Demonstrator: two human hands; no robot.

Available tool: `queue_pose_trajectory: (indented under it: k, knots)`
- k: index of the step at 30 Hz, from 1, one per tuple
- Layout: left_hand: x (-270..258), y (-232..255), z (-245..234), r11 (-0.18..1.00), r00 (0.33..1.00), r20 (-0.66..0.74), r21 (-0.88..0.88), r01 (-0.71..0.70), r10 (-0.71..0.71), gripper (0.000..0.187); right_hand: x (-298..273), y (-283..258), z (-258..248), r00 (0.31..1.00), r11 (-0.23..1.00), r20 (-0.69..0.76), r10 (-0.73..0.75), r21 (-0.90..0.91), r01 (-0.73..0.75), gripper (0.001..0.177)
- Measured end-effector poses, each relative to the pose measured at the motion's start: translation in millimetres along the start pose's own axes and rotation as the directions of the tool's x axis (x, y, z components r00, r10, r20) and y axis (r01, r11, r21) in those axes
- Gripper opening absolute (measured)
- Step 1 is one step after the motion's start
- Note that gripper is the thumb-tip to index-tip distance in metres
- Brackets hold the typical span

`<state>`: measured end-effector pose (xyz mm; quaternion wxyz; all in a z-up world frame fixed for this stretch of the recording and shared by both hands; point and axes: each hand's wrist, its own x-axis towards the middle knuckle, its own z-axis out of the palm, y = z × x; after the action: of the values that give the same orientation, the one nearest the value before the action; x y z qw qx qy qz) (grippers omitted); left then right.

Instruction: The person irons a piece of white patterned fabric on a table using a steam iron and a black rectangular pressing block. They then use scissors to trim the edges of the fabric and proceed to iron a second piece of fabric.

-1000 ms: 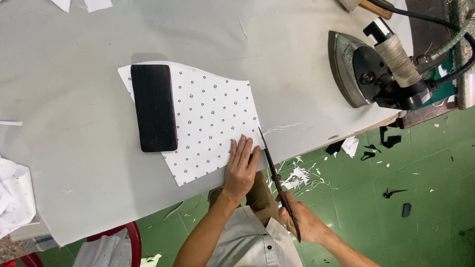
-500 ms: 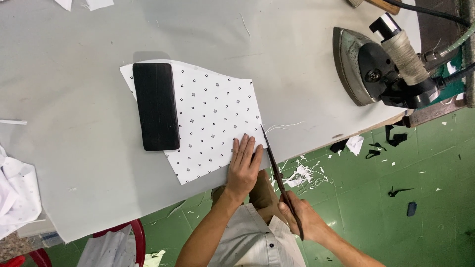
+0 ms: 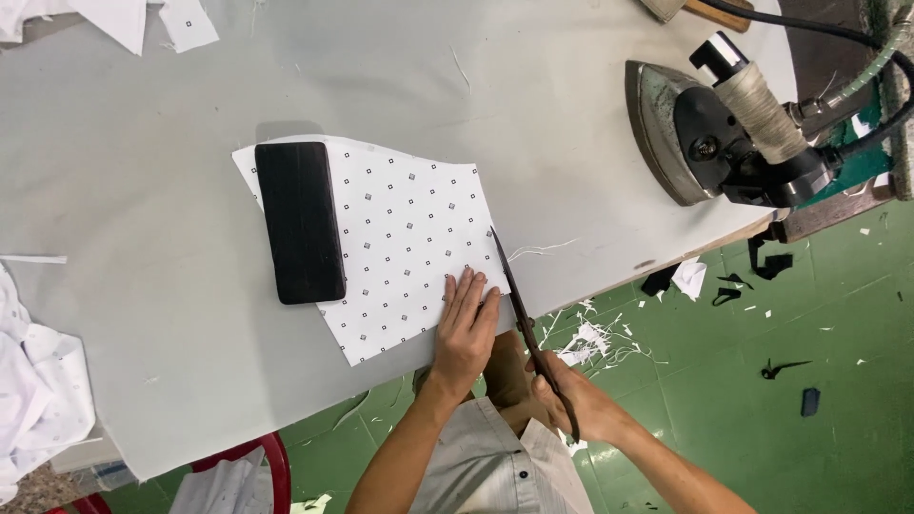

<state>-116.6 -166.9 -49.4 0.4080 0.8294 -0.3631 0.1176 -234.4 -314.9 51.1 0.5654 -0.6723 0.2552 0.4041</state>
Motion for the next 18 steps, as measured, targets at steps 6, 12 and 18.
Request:
queue_pose_trajectory:
  k: [6, 12, 18]
  knots:
    - [3, 1, -2, 1.000, 1.000, 0.002, 0.003, 0.010, -0.010, 0.022, 8, -2, 6, 0.981, 0.975, -0.094, -0.167, -0.166, 0.150, 0.061]
    - [-2, -1, 0, 1.000, 1.000, 0.009, -0.017, 0.014, -0.014, 0.027, 13, 7, 11, 0.987, 0.987, -0.103, -0.123, -0.120, 0.110, 0.049]
    - [0, 0, -2, 1.000, 1.000, 0.024, -0.019, 0.021, -0.020, 0.027, 3, -23, 11, 0.992, 0.998, -0.111, -0.064, 0.001, 0.064, 0.053]
